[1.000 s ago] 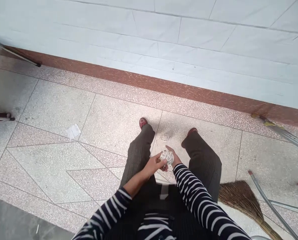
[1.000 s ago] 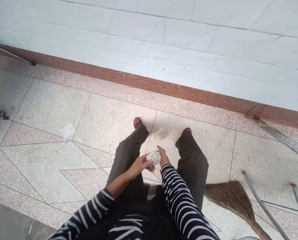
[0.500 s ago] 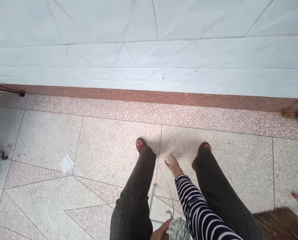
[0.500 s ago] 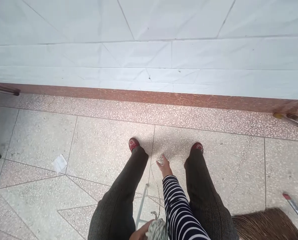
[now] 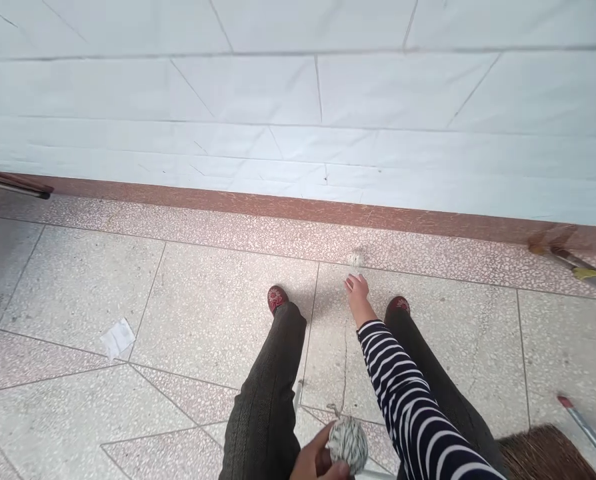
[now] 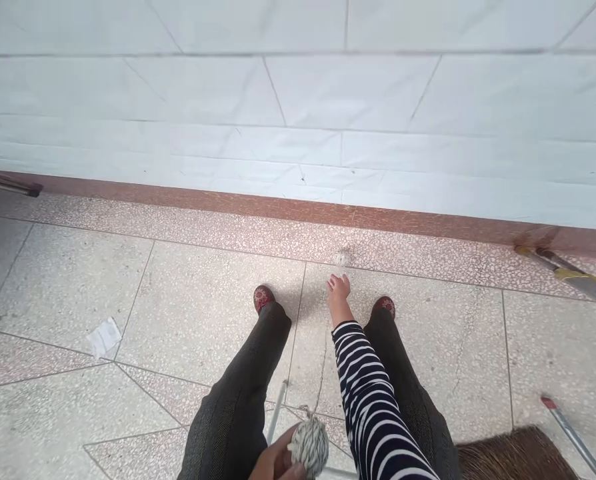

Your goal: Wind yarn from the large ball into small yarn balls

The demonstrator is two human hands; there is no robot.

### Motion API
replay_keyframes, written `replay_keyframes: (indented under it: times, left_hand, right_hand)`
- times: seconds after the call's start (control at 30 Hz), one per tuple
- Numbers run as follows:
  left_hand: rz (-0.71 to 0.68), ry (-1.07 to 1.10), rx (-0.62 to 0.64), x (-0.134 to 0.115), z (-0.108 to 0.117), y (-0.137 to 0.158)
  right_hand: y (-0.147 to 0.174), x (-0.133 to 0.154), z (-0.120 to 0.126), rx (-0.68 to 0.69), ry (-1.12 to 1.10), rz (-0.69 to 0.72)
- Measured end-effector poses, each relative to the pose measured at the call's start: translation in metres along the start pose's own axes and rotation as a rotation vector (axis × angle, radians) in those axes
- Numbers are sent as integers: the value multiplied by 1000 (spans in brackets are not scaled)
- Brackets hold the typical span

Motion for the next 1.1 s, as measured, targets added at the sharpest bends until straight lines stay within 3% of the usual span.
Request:
replay_keyframes:
  times: [0.1,0.33,0.5,0.7,0.87,1.1]
  left_hand:
    - [-96,-83,28,-8,0,-9]
    - [-369,-150,90,-80,-28,12]
    - [-587,-156,155,-125,-53,34]
    - [-801,-197,231,-149,-76,73]
    - [-852,-285,334,-137,-89,94]
    - [-874,-412,329,-125,-89,103]
  right_hand:
    - [30,22,11,-20,7,-41]
    - [136,78,48,118,47,-23]
    - [238,121,86,323,57,136]
    - [364,136,127,692,83,210]
    - [397,135,146,746,134,238]
    - [408,129,156,583,86,345]
Point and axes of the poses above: each hand's wrist, its own y-axis away from the middle knuckle, its own z-axis out of the back of the hand, x = y × z, the point moved 7 cm from there along -y, towards the middle knuckle, and after that the axes turned 2 degrees about -x, right-handed, at the moved point
